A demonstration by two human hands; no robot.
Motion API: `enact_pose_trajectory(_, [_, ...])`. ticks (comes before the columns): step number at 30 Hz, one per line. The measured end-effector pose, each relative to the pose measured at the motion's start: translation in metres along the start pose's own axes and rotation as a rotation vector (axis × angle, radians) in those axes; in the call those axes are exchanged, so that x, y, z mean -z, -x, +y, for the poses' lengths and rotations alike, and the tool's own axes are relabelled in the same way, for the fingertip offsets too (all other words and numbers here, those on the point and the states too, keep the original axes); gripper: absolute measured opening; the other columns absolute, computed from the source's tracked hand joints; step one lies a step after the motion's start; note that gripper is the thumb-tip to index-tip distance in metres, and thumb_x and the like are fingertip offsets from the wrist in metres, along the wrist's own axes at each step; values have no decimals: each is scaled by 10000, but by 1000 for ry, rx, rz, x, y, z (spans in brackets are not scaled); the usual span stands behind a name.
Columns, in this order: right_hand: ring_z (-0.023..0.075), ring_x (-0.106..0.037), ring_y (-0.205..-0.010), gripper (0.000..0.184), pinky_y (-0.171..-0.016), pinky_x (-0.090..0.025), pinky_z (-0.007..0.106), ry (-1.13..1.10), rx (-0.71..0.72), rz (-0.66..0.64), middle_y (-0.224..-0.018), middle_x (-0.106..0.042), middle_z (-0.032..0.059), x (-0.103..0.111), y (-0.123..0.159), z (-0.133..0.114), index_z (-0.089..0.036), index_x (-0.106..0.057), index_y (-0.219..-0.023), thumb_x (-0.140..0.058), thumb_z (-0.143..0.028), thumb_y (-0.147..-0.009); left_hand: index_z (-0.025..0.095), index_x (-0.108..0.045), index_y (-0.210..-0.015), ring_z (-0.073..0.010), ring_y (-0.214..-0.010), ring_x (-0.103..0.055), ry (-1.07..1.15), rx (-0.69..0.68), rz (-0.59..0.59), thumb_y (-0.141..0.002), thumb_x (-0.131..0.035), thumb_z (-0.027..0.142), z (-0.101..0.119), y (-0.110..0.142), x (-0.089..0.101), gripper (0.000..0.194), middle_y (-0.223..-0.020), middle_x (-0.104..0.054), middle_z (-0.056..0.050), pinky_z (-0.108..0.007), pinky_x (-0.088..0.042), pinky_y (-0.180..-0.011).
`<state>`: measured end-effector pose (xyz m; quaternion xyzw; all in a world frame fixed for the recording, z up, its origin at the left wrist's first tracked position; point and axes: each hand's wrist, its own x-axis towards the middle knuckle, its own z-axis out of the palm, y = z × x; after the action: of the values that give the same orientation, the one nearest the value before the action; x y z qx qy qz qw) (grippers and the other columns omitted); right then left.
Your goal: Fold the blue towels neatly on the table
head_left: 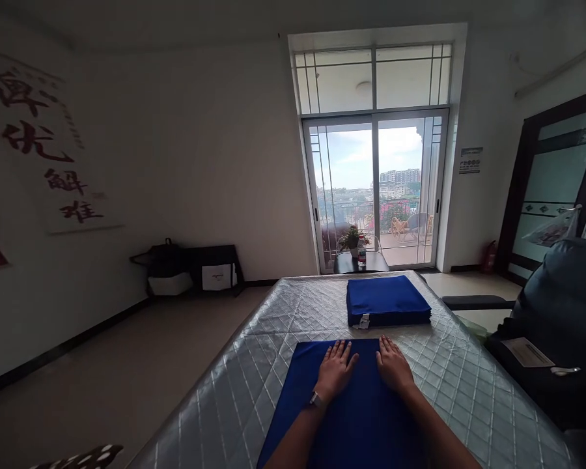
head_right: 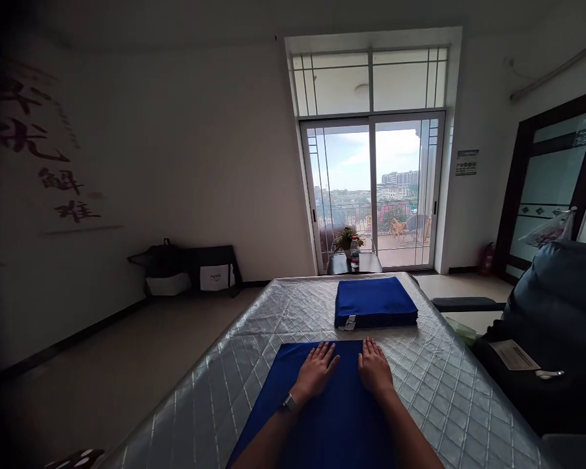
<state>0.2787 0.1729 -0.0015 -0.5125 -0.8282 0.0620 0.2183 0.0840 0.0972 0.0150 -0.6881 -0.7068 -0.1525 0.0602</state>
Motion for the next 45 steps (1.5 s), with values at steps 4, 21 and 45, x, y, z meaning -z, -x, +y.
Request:
enact_pose_trajectory(4, [204, -203, -1570, 678, -1284, -141, 369, -12, -9, -1, -1689, -220, 76, 1, 0, -1, -89, -271, -1594, -206, -387, -989, 132, -359, -1562, -300, -1559, -272, -48, 175, 17, -1000, -144, 603, -72, 16, 19, 764, -1658, -343, -157, -524, -248, -1276])
enact_pose_trajectory(21, [193, -221, -1565, 684, -1282, -164, 368, 42, -23, 0, -1669, -301, 105, 1, -1, -5, -66, -310, -1578, -207, -389, -985, 33, -335, -1552, -296, -1546, -306, -58, 269, 97, -977, -172, 654, -122, 28, 15, 862, -1653, -311, -197, -446, -260, -1264])
enact_pose_trajectory(45, [179, -221, -1563, 679, -1286, -148, 326, 73, -12, -13, -1670, -299, 83, 11, 2, -12, -63, -328, -1571, -215, -395, -989, -15, -313, -1547, -298, -1548, -299, -22, 269, 110, -969, -157, 649, -124, 27, 12, 894, -1649, -291, -225, -446, -252, -1269])
